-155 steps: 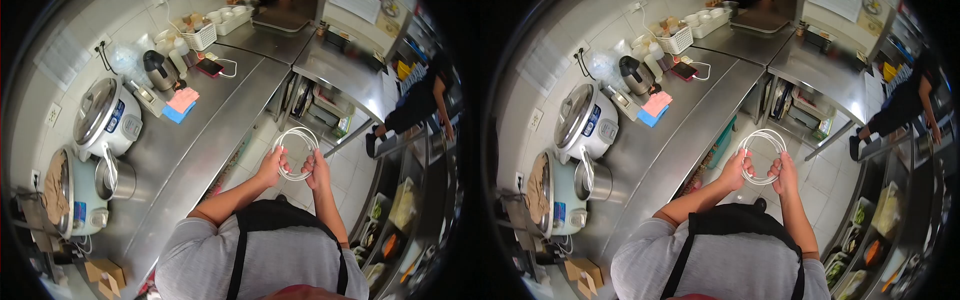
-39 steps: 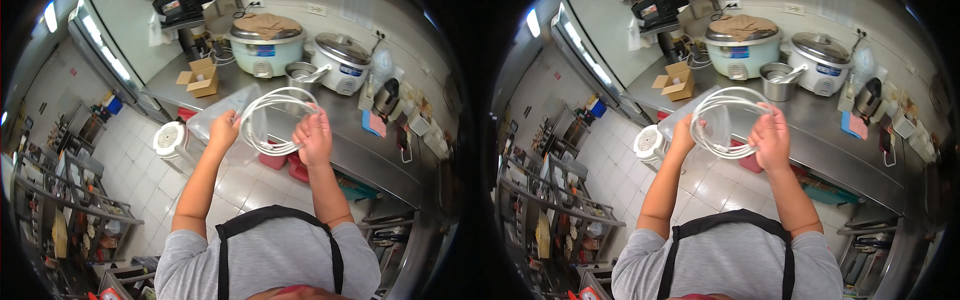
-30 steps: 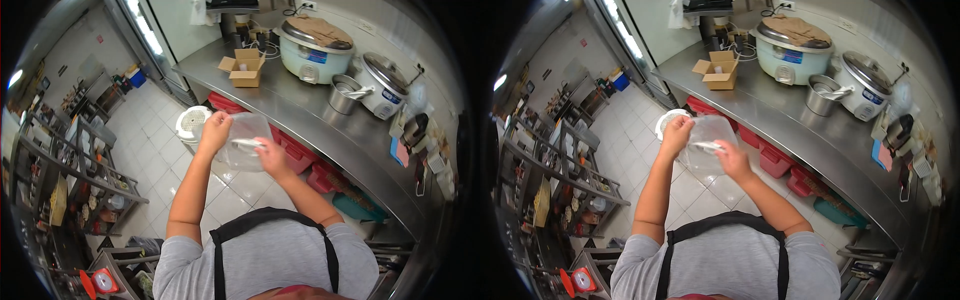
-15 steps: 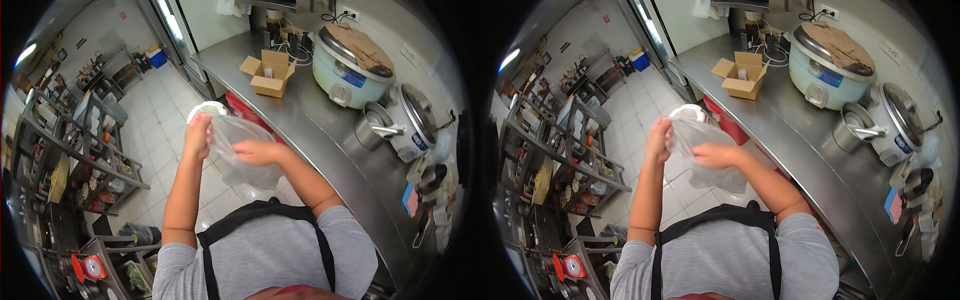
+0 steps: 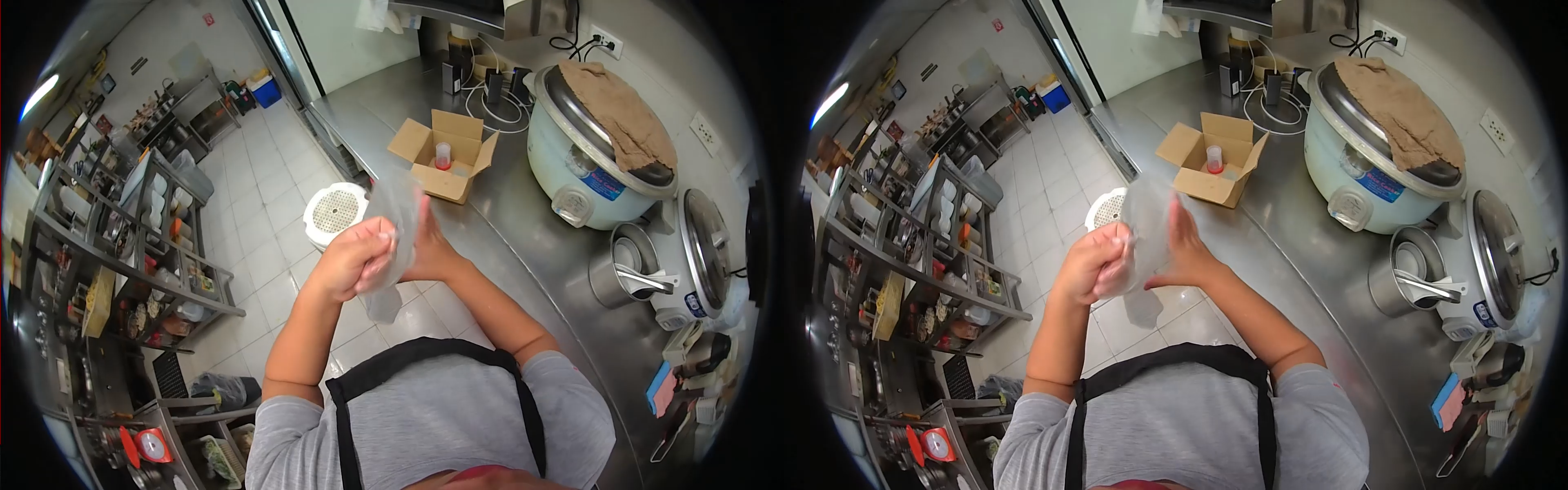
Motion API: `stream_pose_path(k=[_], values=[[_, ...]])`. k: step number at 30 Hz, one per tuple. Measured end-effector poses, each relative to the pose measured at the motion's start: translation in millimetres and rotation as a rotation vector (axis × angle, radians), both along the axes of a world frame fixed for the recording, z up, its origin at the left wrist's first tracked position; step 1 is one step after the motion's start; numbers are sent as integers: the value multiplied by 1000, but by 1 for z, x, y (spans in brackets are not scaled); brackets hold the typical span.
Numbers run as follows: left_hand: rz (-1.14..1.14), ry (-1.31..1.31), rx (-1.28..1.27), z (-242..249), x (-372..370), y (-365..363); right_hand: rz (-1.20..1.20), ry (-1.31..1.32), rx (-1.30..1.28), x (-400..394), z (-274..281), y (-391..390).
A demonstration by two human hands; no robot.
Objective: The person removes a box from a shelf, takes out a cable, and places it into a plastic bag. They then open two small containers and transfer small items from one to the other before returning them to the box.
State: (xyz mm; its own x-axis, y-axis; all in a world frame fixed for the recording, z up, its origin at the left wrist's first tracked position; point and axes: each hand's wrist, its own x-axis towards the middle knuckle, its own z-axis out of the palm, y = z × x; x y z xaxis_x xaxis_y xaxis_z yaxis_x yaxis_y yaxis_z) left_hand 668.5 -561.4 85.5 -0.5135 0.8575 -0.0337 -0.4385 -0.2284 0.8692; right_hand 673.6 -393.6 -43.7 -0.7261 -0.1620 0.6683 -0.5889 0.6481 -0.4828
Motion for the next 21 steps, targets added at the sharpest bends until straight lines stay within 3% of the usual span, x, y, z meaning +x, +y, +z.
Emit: stream_pose_path(k=[1, 3, 4, 5, 8, 12, 16, 21], values=[[-51, 8, -6, -1, -4, -3, 0, 68, -8, -14, 1, -8], [-154, 27, -11, 0, -14, -10, 223, 15, -20, -26, 11, -17], [-102, 13, 19, -2, -20, -15, 335, -10, -26, -29, 22, -20], [-50, 0, 49, -4, -27, -20, 432, -242, -144, -28, 34, -23], [154, 44, 56, -21, -72, -49, 658, -789, -115, -50, 26, -32], [558, 362, -125, -42, -132, -76, 347, -593, -261, -79, 24, -40], [47, 892, -448, -83, -184, -104, 215, -501, -326, -119, 45, -45], [-70, 994, -732, -88, -219, -71, 186, -520, -374, -157, 68, -53]])
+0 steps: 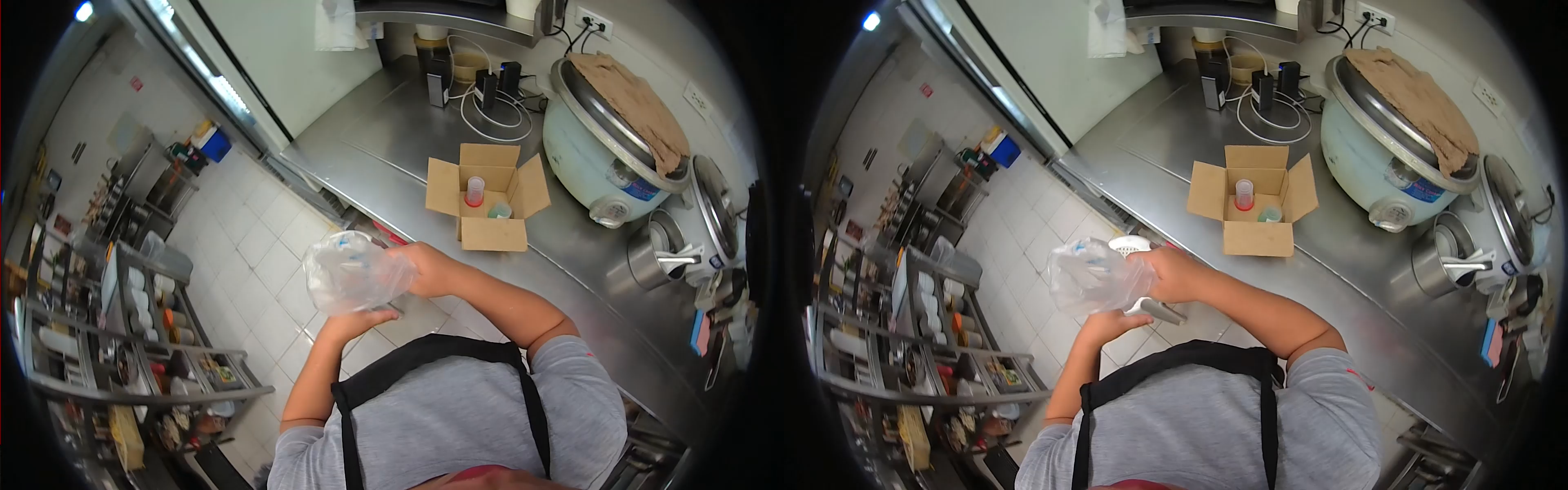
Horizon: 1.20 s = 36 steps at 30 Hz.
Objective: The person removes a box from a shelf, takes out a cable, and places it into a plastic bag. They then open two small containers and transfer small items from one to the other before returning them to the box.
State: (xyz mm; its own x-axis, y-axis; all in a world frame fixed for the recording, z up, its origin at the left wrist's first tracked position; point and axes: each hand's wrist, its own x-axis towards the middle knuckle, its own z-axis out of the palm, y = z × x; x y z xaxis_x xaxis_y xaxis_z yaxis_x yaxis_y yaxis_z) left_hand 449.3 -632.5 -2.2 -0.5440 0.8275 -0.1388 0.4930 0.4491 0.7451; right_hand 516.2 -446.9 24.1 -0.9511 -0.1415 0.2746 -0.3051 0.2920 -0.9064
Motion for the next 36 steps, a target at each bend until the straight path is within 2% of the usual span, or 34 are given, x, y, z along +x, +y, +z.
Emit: stream_pose_path(k=[3, 6, 8, 9, 11, 14, 15, 17, 19, 20, 21, 22, 23, 25, 27, 28, 31, 34, 36], values=[[-18, -49, -81, -12, -27, 13, -9, 6, 4, -10, 17, 2], [-258, 288, 188, -31, -44, 24, -1, 26, -18, -14, 37, 14], [-303, 278, 197, -31, -48, 35, -18, 45, -61, -16, 48, 36], [-322, 271, 203, -30, -47, 40, -159, -84, -125, -17, 56, 44], [-225, 570, 474, -16, -41, 47, -436, -336, -247, -19, 72, 62], [-137, 921, 838, 19, -40, 65, -282, -684, -77, -35, 51, 103], [-126, 1022, 950, 27, -43, 73, -108, -702, 146, -38, 49, 104], [-240, 920, 986, 37, -49, 88, 239, -711, 590, -43, 44, 97], [-512, 639, 863, 60, -52, 98, 460, -730, 565, -41, 30, 89], [-505, 272, 759, 73, -42, 112, 439, -599, 542, -41, 9, 92], [-489, 286, 679, 70, -43, 116, 421, -467, 518, -44, -21, 97], [-470, 300, 599, 63, -47, 116, 404, -335, 492, -44, -27, 101], [-450, 313, 516, 54, -52, 116, 283, -429, 376, -42, -30, 111], [-163, 80, 517, 42, -58, 121, 40, -609, 137, -32, -3, 124], [131, -88, 595, 41, -64, 133, 62, -577, -658, -16, 10, 143], [178, -220, 635, 40, -71, 138, 68, -537, -1053, -9, 18, 149], [198, -512, 702, 45, -90, 165, -131, -260, -583, 13, 45, 131], [73, -870, 689, 45, -106, 186, -293, -338, -669, 1, 31, 132], [-16, -1041, 716, 43, -118, 201, -367, -323, -849, -4, 32, 142]])
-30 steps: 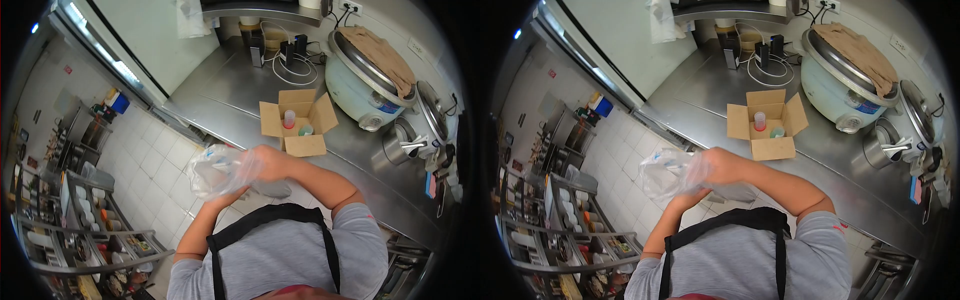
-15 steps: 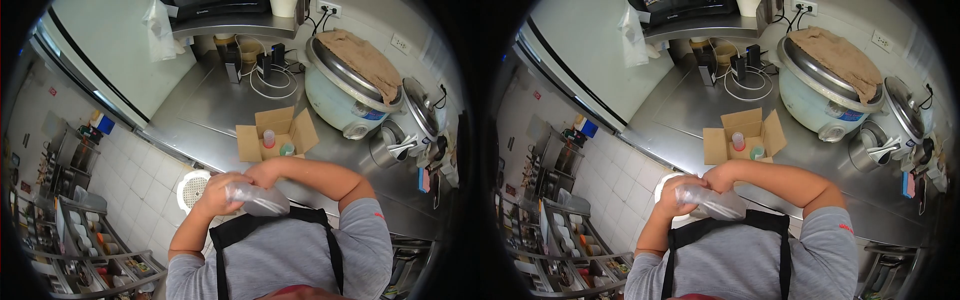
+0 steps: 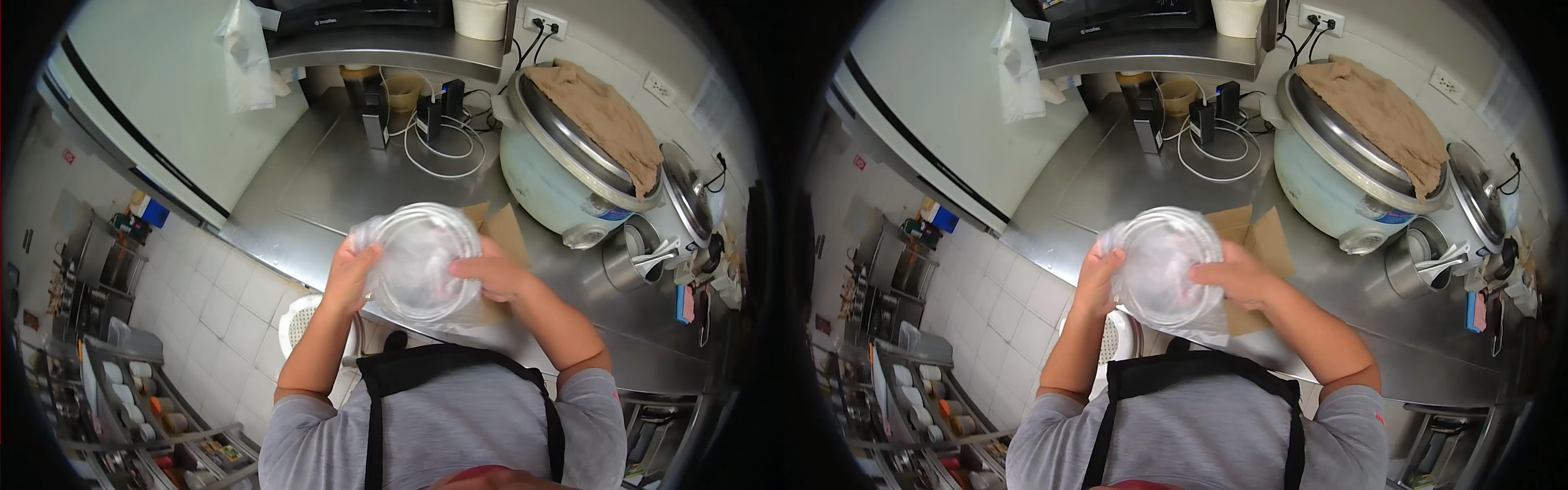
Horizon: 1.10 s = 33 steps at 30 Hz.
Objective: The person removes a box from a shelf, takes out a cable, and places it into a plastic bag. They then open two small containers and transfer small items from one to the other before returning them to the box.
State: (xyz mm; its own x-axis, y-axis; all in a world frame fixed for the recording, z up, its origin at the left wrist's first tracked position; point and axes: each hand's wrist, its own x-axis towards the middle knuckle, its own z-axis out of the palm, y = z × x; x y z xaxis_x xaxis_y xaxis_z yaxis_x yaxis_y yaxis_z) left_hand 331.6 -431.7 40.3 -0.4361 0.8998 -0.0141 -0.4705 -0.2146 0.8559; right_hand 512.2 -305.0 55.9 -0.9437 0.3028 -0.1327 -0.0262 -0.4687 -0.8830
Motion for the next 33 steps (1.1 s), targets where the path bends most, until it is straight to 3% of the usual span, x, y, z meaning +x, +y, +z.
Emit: stream_pose_path(k=[2, 5, 8, 11, 14, 17, 20, 21, 23, 24, 27, 31, 33], values=[[-105, -50, 89, -14, -19, 14, -90, 22, -95, -6, 2, 9], [-539, -369, 156, -35, -49, 25, -187, 110, -83, -25, 15, 11], [-663, -415, 145, -36, -71, 34, -201, 57, -72, -56, 6, 23], [-631, -432, 13, -47, -118, 57, -336, 44, -75, -99, -2, 36], [-485, -510, 40, -52, -179, 85, -438, -66, 43, -111, 4, 46], [-10, -161, 79, -57, -241, 120, -513, -190, 189, -93, 21, 47], [421, 255, -74, -120, -317, 183, -580, -277, 283, -60, 24, 37], [456, 464, -107, -129, -332, 195, -629, -297, 295, -49, 23, 32], [517, 882, -157, -138, -348, 221, -729, -321, 308, -32, 20, 23], [447, 1075, -429, -121, -341, 225, -779, -330, 305, -23, 19, 17], [387, 1710, -405, -136, -344, 253, -850, -354, 277, -5, 15, 8], [58, 2050, -620, -169, -334, 270, -739, -532, 262, -13, 17, 24], [157, 1968, -398, -197, -337, 277, -564, -563, 329, -41, 21, 43]])
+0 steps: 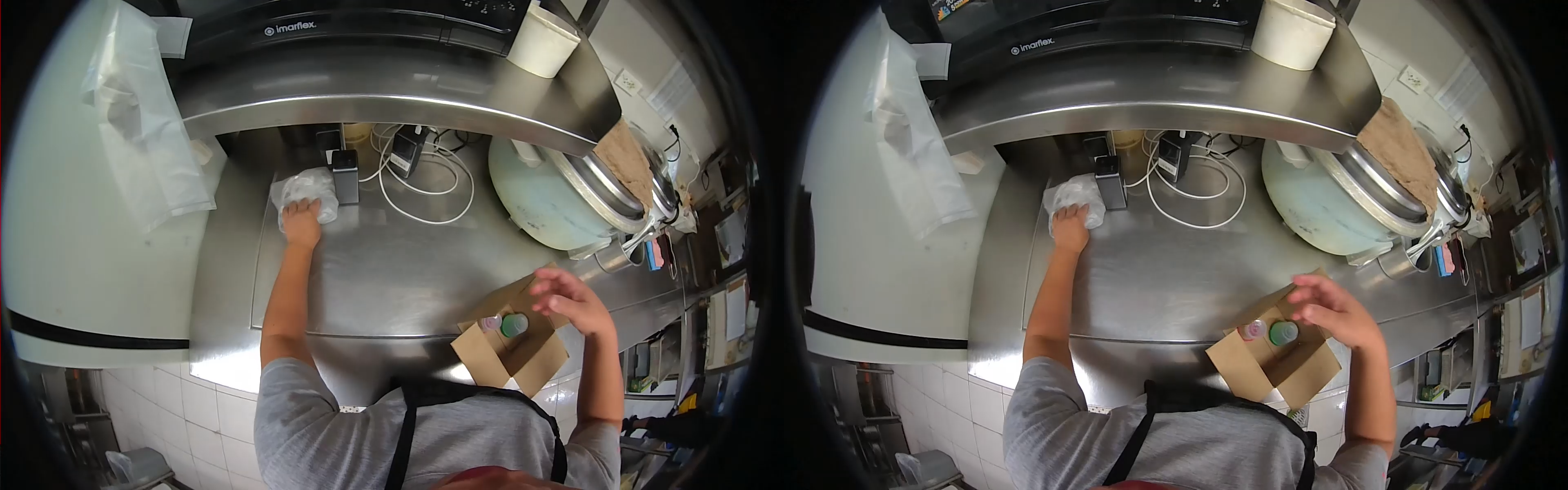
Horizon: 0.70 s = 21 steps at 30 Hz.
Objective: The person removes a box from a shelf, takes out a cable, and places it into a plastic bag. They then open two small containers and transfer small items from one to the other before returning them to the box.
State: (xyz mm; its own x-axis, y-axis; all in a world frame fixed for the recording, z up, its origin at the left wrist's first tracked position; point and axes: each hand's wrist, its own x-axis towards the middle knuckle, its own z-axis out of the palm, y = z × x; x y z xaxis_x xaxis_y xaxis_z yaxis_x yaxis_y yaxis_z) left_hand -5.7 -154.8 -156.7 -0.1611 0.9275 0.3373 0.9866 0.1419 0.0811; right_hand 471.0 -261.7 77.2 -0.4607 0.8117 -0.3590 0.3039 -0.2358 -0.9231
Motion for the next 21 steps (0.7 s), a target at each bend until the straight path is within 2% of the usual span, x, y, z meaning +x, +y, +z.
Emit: stream_pose_path(k=[3, 7, 11, 13, 14, 16, 17, 20, 21], values=[[-110, -92, 139, -11, -3, 1, 306, -135, 74, -51, -5, 46], [-112, -146, 178, -5, 5, -2, 519, -270, 326, -148, -22, 114], [-145, -203, 176, -8, 1, 1, 461, -410, 653, -243, -32, 175], [-22, -386, 231, -9, -5, 3, 416, -442, 710, -282, -30, 198], [40, -477, 261, -8, -9, 5, 412, -459, 879, -298, -35, 215], [73, -1041, 582, 6, -26, 20, 388, -478, 1217, -328, -48, 239], [86, -1322, 745, 12, -32, 25, 358, -561, 1239, -338, -49, 243], [74, -2220, 736, 34, -32, 30, 291, -763, 1296, -366, -38, 242], [189, -2306, 643, 20, -37, 41, 287, -799, 1309, -372, -44, 249]])
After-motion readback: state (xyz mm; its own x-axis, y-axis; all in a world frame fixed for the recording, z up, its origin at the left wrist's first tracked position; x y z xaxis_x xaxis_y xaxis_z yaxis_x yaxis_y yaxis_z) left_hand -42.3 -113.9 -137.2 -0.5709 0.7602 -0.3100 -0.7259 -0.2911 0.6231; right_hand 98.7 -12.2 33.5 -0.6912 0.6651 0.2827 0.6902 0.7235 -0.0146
